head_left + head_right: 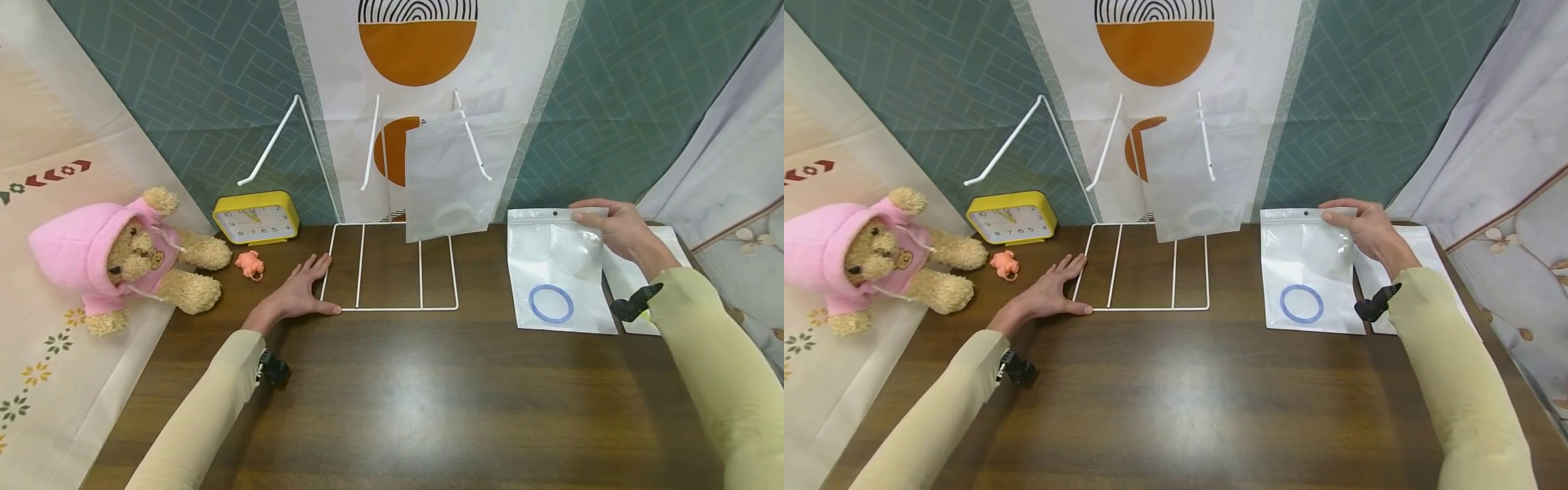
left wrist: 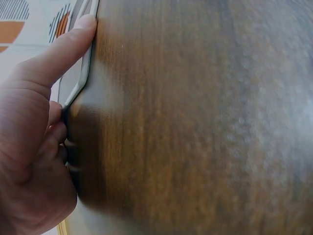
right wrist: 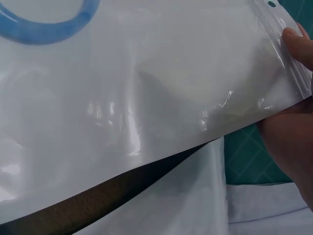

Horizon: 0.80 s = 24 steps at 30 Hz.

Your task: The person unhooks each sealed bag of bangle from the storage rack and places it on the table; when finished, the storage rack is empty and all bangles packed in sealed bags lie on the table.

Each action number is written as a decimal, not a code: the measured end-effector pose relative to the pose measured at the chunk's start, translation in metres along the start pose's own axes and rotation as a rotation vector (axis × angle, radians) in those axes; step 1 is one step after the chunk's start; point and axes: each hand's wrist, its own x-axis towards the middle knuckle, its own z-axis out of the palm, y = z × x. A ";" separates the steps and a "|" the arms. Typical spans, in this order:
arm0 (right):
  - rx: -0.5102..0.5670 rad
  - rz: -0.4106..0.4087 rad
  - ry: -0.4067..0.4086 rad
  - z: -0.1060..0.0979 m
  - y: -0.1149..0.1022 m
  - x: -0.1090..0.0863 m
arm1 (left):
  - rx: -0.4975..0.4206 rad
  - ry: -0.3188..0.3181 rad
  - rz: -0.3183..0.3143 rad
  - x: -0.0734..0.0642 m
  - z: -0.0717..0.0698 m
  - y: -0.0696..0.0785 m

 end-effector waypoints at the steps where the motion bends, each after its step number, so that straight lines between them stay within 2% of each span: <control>1: 0.000 0.001 0.003 0.000 0.001 0.001 | 0.003 0.000 -0.001 0.000 0.000 0.000; 6: -0.022 0.013 0.017 0.001 0.001 0.003 | 0.000 0.000 -0.003 -0.001 0.000 -0.001; 15: -0.158 0.011 0.062 0.004 0.000 0.004 | 0.004 0.009 0.016 0.001 0.001 0.000; 24: -0.246 -0.064 0.104 0.010 0.001 0.011 | 0.009 0.009 0.015 0.001 0.000 0.000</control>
